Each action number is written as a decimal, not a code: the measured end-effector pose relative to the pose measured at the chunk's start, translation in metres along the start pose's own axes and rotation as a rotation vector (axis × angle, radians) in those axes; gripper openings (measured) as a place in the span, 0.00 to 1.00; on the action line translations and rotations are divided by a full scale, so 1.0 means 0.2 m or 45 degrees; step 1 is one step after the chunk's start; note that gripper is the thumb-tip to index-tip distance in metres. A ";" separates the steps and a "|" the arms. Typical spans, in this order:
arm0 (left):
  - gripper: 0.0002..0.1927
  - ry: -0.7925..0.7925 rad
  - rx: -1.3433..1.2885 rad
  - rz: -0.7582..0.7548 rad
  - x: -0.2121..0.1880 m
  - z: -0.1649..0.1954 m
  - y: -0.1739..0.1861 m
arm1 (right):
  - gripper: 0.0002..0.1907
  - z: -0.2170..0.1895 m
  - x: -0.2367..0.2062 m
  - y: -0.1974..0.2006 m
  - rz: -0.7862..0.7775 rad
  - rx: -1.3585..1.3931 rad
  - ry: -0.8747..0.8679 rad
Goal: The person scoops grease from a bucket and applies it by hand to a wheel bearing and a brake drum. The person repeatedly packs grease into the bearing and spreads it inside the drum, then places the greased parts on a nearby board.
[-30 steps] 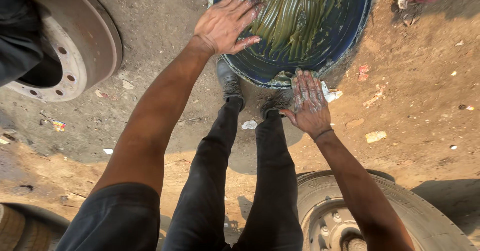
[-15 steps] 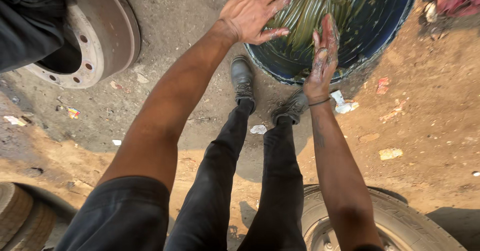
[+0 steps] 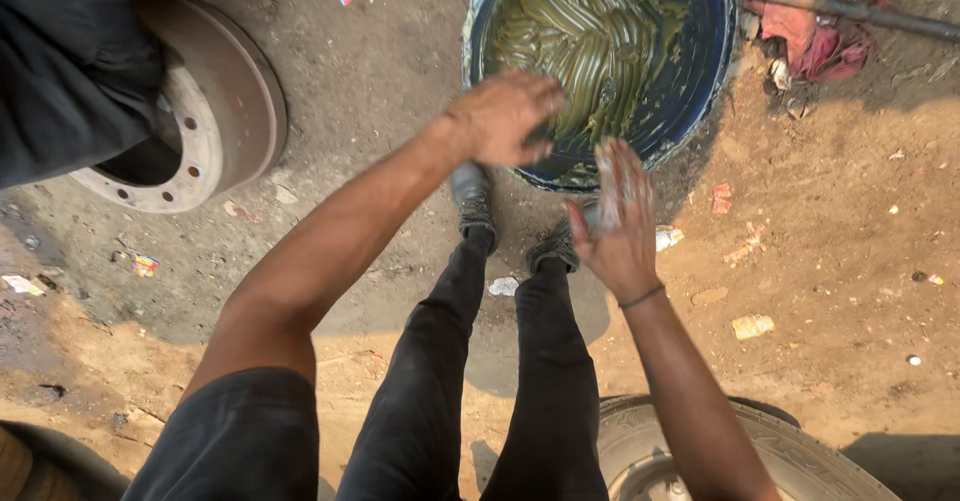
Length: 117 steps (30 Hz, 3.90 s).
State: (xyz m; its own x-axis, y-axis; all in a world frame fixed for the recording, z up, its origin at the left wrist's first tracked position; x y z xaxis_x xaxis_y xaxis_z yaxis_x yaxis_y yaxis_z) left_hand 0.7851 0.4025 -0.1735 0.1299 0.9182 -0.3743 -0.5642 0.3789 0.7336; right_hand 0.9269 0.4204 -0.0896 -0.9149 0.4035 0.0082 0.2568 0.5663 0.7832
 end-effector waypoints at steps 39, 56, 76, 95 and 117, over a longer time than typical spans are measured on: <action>0.51 -0.014 0.156 0.376 -0.24 0.48 0.41 | 0.20 0.22 0.37 -0.09 -0.326 -0.314 0.308; 0.15 0.121 0.358 0.459 -0.05 0.42 0.20 | 0.37 -0.11 0.28 -0.14 -0.971 -0.319 0.600; 0.20 0.256 -0.046 0.360 -0.10 -0.03 0.20 | 0.27 0.17 0.22 0.16 -0.216 0.417 -0.007; 0.60 0.055 0.436 -0.207 -0.54 -0.23 -0.60 | 0.31 0.51 0.06 -0.51 -0.060 -0.241 0.000; 0.39 0.555 -0.796 -0.115 -0.74 0.19 0.00 | 0.06 0.09 0.00 -0.28 -0.310 -0.338 0.369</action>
State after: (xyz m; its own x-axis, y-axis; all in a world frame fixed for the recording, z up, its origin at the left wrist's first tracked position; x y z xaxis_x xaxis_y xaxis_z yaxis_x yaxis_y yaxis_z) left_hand 0.7962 0.2709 -0.0971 -0.0630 0.7090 -0.7024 -0.9398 0.1948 0.2808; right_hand 0.9178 0.4006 -0.1447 -0.9978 0.0428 -0.0516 -0.0302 0.4010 0.9156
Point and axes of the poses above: each hand's wrist, its own x-axis towards the middle knuckle, its own y-axis out of the back of the hand, z = x × y, the point moved 10 cm from there along x, towards the middle knuckle, and after that the axes turned 6 degrees about y, right-handed, at the moved point
